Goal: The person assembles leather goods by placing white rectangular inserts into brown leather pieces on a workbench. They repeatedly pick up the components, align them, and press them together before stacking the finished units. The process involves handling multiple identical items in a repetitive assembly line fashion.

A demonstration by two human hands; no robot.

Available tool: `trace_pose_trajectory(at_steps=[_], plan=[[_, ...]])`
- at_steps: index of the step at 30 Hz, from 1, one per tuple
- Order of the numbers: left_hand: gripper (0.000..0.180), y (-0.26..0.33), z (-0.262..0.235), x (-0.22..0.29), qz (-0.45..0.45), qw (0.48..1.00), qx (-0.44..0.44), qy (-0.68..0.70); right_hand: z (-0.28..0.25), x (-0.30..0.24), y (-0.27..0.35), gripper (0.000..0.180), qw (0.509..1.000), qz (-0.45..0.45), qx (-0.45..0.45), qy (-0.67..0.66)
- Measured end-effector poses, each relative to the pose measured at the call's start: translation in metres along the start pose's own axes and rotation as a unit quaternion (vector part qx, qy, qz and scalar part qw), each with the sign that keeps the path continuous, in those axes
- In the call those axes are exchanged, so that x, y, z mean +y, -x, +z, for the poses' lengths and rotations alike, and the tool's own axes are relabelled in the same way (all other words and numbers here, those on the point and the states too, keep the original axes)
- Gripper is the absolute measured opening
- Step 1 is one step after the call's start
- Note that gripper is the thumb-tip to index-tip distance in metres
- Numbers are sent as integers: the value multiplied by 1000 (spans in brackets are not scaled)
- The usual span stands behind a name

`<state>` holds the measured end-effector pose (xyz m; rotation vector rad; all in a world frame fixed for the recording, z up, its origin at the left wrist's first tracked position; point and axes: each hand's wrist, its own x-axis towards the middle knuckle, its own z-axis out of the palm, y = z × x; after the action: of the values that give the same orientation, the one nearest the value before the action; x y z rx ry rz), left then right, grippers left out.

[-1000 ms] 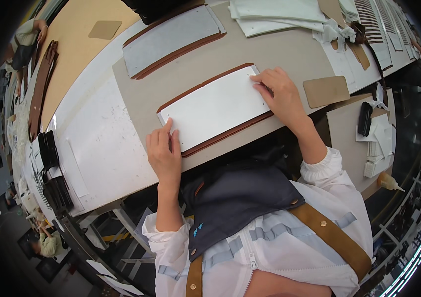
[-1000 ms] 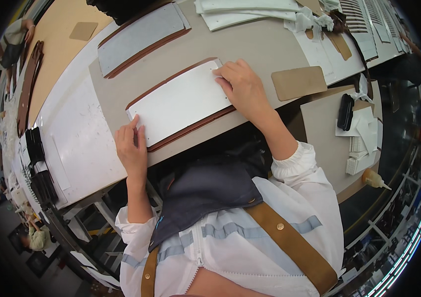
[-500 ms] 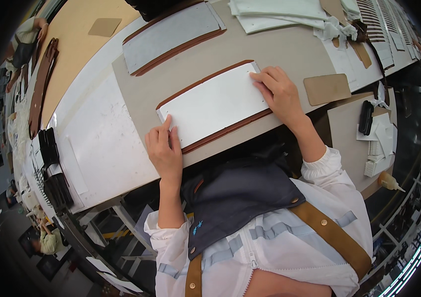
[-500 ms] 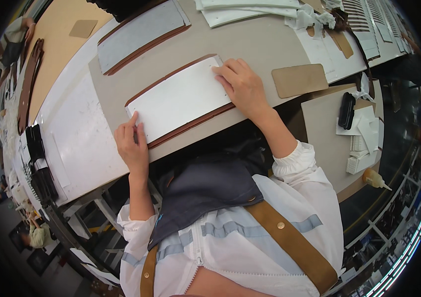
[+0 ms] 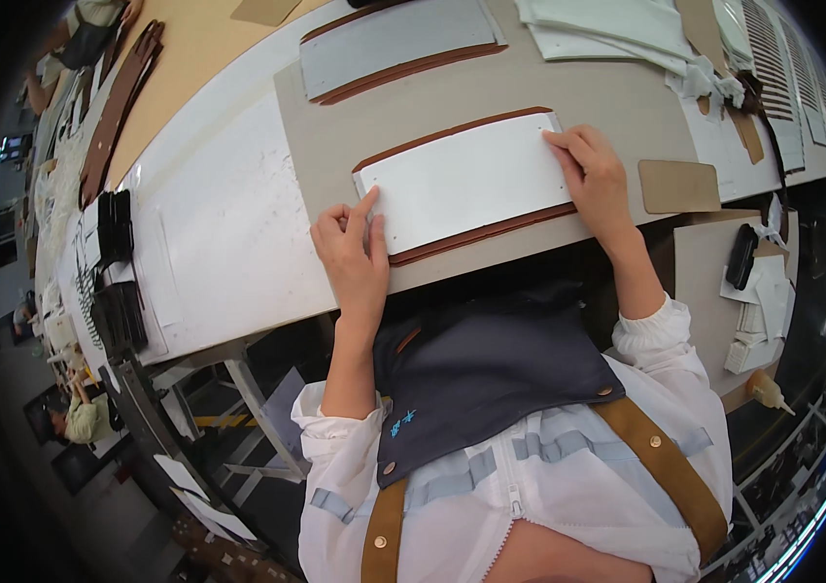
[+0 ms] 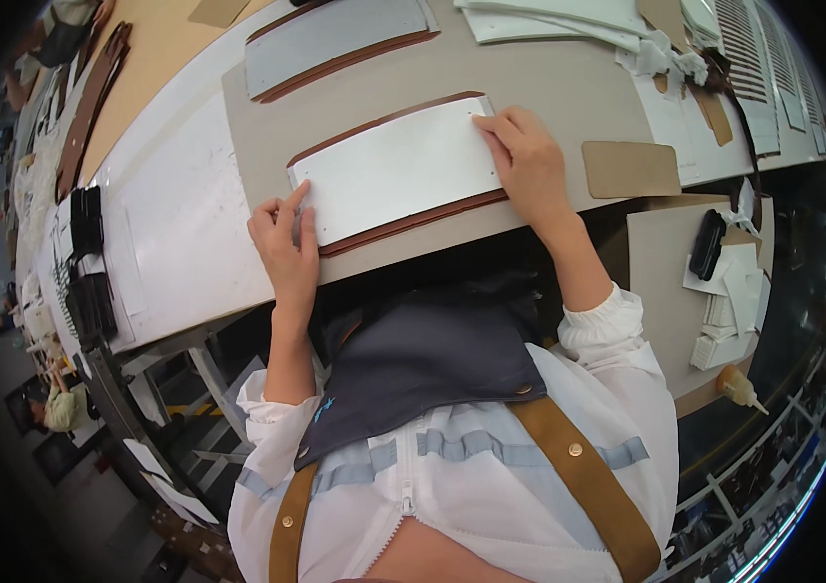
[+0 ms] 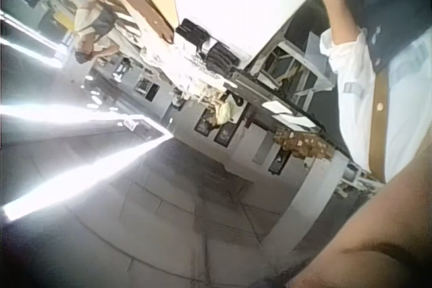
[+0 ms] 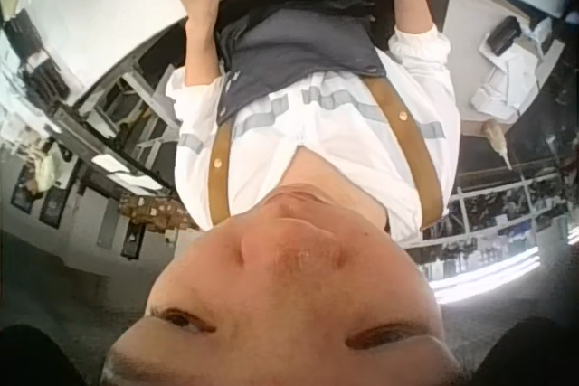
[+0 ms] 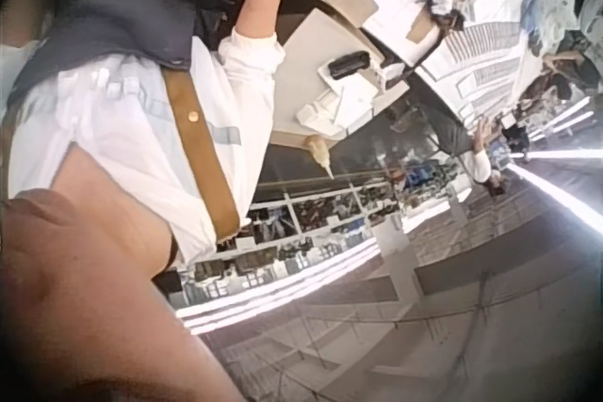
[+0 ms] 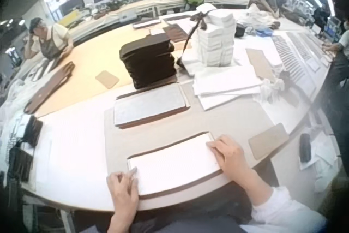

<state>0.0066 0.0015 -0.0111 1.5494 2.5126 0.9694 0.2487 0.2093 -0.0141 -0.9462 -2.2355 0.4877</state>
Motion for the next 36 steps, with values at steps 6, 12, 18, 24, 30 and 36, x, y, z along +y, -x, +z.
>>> trace_pose_trajectory(at_steps=[6, 12, 18, 24, 30, 36], plan=[[36, 17, -14, -5, -30, 996, -11, 83, -8, -26, 14, 34, 999, -38, 16, 9], [42, 20, -15, -2, -11, 998, -28, 51, 5, -59, 20, 46, 990, -103, -97, -23], [57, 4, -21, 15, 82, 994, -38, -65, 6, -51, 21, 50, 983, -109, -144, -26], [60, -21, 37, 33, 145, 987, -64, 2, 41, -76, 3, 50, 987, -131, -89, -5], [66, -20, 44, 37, 141, 971, -84, -175, 49, -60, 5, 69, 968, -131, -148, 157], [79, -17, 30, 26, 107, 979, -89, -146, 27, -30, 4, 81, 981, -39, -122, 145]])
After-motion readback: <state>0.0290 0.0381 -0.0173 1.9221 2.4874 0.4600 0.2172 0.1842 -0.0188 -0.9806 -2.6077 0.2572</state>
